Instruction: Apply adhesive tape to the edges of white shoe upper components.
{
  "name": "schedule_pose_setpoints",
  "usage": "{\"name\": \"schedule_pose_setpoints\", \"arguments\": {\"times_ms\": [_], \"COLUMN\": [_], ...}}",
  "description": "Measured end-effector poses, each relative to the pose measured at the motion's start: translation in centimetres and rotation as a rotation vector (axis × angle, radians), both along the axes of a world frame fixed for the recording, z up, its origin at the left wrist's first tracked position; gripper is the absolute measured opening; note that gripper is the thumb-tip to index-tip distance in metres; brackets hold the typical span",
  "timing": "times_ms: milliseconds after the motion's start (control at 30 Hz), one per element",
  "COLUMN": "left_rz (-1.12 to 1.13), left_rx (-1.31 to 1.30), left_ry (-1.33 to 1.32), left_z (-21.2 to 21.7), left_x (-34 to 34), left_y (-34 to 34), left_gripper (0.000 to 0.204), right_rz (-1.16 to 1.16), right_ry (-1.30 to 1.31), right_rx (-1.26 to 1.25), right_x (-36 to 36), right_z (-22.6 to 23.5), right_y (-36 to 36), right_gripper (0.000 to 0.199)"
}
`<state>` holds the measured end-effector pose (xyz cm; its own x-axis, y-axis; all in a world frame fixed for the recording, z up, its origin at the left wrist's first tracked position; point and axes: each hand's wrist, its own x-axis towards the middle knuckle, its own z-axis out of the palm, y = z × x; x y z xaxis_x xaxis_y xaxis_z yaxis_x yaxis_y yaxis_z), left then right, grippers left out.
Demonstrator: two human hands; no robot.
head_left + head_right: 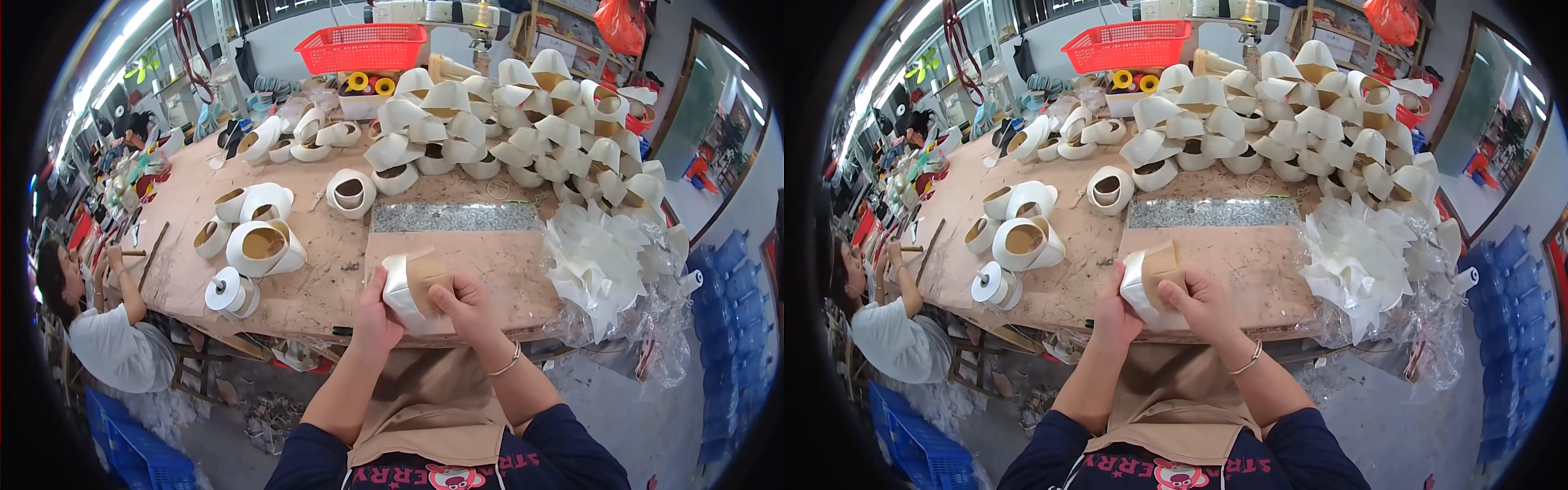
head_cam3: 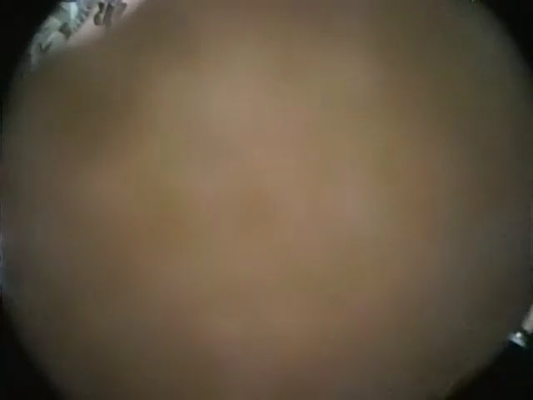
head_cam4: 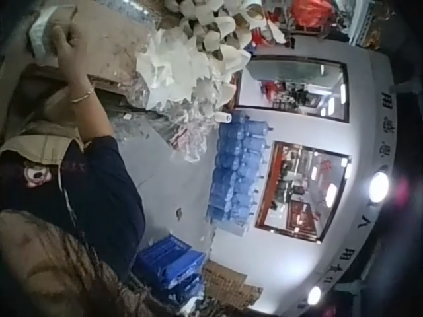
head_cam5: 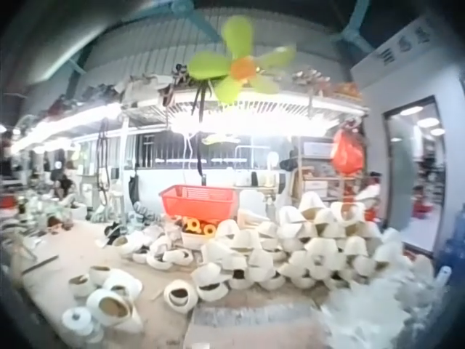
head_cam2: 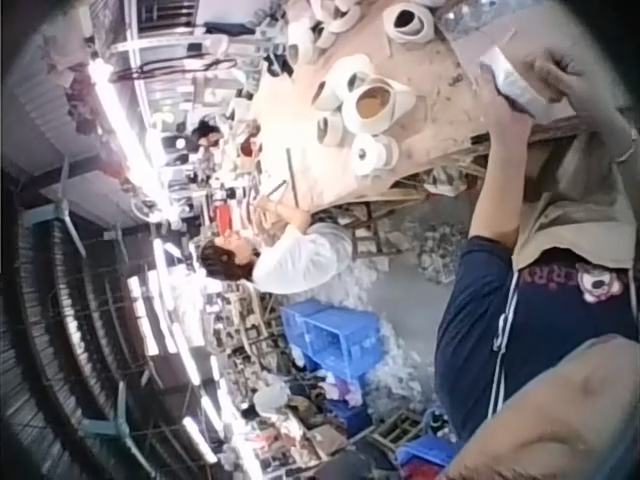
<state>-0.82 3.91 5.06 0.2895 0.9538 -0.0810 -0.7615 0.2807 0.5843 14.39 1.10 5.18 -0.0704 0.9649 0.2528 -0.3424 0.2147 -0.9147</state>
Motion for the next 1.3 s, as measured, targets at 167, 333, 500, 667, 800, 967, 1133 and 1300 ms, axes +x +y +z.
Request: {"name": "schedule_pose_setpoints", "arguments": {"times_ms": [167,333,500,667,800,967,1133,1300], "left_rz": [-0.033,0.139,0.109,0.448,0.425,0.590,0.330,0.478], "left_rx": [-0.099,-0.097,-0.019,0.237,0.025,1.580,2.112,2.549], "left_ry": [-0.066,-0.103,-0.148,-0.044,0.462,1.552,2.391,1.990], "left_z": [1.3,1.5,0.4,-3.4,-5.4,-2.6,-3.1,-2.4], "left_x": [0.2,1.0,1.1,2.8,1.1,0.6,1.6,2.2], "left_y": [-0.2,-0.2,-0.3,-0.9,1.1,1.8,1.3,4.2], "left_gripper": [0.050,0.047,0.046,0.045,0.036,0.034,0.033,0.021], "right_rz": [0.254,0.100,0.237,-0.095,-0.252,-0.095,-0.128,-0.237], "right_ry": [0.411,-0.138,0.169,-0.664,-1.377,-1.950,-1.930,-1.845], "right_rx": [-0.381,-0.060,-0.335,0.427,1.021,1.250,1.130,1.276], "right_x": [0.2,1.0,3.0,1.9,4.1,6.5,7.4,7.4], "right_z": [1.6,1.2,-0.2,4.9,5.7,-1.8,-2.9,-2.7], "right_y": [-0.6,-1.3,-0.8,-1.1,2.1,3.7,1.0,0.8], "right_gripper": [0.026,0.030,0.020,0.006,0.012,0.013,0.024,0.024]}}
